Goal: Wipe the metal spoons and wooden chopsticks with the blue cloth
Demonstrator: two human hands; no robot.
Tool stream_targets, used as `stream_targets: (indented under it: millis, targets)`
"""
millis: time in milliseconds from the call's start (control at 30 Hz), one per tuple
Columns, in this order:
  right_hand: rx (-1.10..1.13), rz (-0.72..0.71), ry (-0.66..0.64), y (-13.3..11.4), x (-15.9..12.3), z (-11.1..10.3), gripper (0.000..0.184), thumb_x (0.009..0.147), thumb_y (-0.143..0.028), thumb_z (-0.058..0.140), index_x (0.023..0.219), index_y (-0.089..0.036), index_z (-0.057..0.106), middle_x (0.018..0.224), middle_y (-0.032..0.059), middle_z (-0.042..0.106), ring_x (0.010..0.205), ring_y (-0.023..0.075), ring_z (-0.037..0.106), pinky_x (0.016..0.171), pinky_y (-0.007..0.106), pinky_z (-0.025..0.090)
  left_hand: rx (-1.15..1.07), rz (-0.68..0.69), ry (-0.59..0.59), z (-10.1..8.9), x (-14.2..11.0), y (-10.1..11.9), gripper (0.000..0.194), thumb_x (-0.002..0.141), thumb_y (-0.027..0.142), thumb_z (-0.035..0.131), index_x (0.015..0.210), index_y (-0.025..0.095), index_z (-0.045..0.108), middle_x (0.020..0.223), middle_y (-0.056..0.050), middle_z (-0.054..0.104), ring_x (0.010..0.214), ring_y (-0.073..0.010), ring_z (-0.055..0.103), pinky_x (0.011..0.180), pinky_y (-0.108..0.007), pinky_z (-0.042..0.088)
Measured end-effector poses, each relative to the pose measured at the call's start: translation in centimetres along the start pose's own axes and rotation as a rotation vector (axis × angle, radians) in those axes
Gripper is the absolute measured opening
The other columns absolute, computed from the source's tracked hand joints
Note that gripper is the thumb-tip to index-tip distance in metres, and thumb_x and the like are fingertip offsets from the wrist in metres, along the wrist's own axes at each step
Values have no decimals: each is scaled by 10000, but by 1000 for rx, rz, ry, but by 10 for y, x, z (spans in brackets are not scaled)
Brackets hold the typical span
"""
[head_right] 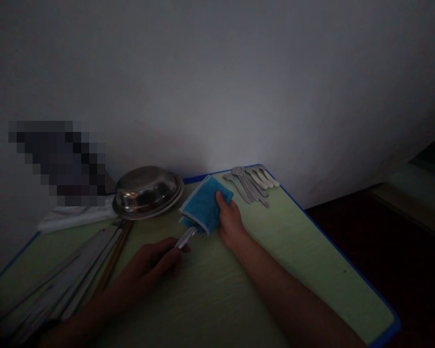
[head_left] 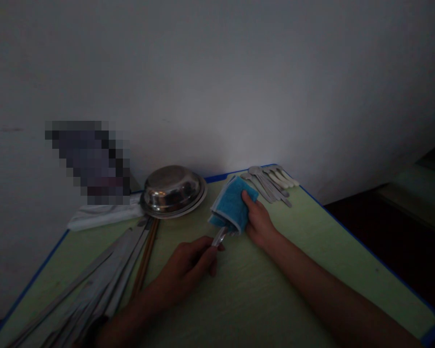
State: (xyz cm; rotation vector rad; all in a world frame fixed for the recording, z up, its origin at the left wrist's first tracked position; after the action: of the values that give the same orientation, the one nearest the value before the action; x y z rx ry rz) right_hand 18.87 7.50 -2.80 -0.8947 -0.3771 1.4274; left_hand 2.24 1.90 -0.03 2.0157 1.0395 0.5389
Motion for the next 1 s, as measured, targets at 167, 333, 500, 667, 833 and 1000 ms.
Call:
stream_targets:
  millis: [167, 333, 500, 667, 833, 1000]
  targets:
    - [-32, 29, -52, -1, -2, 2, 220, 768, -289, 614, 944, -158, 623, 930, 67, 709, 929, 188, 647, 881, 355, 493, 64, -42, 55, 0, 3, -2, 307, 889, 319, 401, 736, 165, 617, 528, 45, 542, 460, -93, 486, 461, -188, 339]
    - [-60, 86, -99, 0, -2, 2, 220, 764, -301, 619, 916, -143, 634, 893, 71, 715, 902, 188, 656, 868, 351, 501, 77, -98, 117, -1, 4, -2, 286, 871, 324, 428, 725, 167, 617, 510, 48, 544, 452, -96, 491, 460, -191, 340]
    - [-84, 113, -129, 3, -1, 0, 232, 748, -314, 638, 891, -131, 640, 815, 66, 721, 851, 190, 669, 847, 349, 509, 36, -177, 154, -2, 4, -6, 218, 818, 357, 521, 781, 178, 641, 510, 49, 576, 477, -114, 527, 465, -195, 354]
    - [-90, 114, -132, 1, -3, 2, 218, 736, -312, 649, 856, -130, 648, 784, 60, 722, 775, 188, 680, 826, 351, 515, 34, -182, 153, -2, 4, -5, 230, 815, 357, 518, 774, 178, 656, 562, 31, 612, 517, -124, 556, 490, -200, 381]
    - [-120, 138, -151, -1, -6, 5, 235, 706, -323, 676, 825, -122, 652, 741, 62, 719, 763, 191, 679, 814, 347, 517, 43, -153, 156, -3, 6, -1, 243, 819, 344, 505, 734, 169, 651, 589, 18, 625, 534, -124, 560, 501, -200, 390]
    - [-97, 123, -159, 0, -7, 5, 204, 722, -308, 661, 816, -127, 653, 718, 52, 718, 745, 185, 680, 810, 343, 518, 38, -149, 143, -2, 6, 1, 232, 822, 337, 497, 759, 173, 649, 593, 17, 629, 537, -129, 568, 492, -202, 395]
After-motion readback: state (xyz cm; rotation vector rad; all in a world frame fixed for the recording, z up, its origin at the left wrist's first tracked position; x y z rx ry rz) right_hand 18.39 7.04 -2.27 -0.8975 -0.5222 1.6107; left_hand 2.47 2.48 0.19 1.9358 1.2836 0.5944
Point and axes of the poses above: each hand's wrist, its own x-axis towards the middle knuckle, its own z-axis out of the palm, y = z × x, the point moved 3 cm from there along x, towards the middle knuckle
